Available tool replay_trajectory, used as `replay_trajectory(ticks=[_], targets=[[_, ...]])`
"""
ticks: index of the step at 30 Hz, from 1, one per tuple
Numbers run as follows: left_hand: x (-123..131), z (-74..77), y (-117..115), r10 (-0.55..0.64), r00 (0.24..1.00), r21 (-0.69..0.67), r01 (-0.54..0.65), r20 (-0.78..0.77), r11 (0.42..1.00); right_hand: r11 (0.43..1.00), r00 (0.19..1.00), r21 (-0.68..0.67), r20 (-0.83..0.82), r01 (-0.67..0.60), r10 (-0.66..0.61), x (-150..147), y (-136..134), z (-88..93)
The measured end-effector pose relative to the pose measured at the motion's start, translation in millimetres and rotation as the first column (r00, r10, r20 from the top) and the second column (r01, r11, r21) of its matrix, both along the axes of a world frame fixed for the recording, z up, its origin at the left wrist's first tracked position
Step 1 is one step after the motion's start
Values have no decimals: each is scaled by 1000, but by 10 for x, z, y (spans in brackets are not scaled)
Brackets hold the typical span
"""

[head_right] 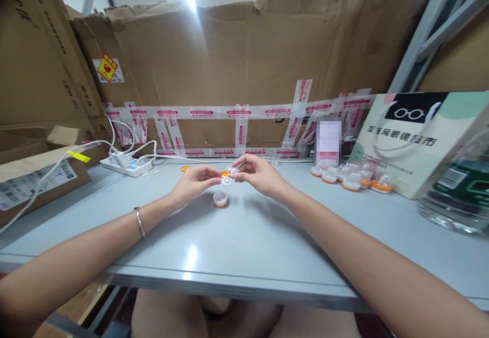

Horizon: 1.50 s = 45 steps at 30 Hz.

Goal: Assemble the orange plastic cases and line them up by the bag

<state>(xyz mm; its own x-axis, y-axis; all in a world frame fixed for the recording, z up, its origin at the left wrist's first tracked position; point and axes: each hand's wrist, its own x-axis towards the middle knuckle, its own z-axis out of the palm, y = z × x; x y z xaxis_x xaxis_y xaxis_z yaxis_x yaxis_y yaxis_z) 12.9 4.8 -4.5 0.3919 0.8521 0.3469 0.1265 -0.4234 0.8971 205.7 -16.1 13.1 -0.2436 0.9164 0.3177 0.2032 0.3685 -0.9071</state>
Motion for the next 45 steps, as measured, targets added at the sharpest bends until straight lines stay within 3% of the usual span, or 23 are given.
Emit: replay_trajectory(ticks=[8, 15, 21, 28, 45], targets=[[22, 26, -44, 20, 999, -42, -19, 32, 999, 993, 995, 81, -55, 88, -84, -91, 15, -75], [25, 30, -64, -20, 994, -37, 24, 104, 999, 959, 991, 252, 5, 128, -134, -137, -8, -118], [31, 44, -82, 0, 993, -7, 1, 115, 1000, 990, 997, 133, -68, 44, -35, -173, 5, -154], [34, 52, -98, 42, 990, 5, -43, 136, 999, 998, 994, 14, -92, 62, -61, -203, -40, -118], [50, 56, -139, 59, 976, 30, -67, 208, 997, 998, 989, 1, -136, 59, -58, -237, -77, -98]])
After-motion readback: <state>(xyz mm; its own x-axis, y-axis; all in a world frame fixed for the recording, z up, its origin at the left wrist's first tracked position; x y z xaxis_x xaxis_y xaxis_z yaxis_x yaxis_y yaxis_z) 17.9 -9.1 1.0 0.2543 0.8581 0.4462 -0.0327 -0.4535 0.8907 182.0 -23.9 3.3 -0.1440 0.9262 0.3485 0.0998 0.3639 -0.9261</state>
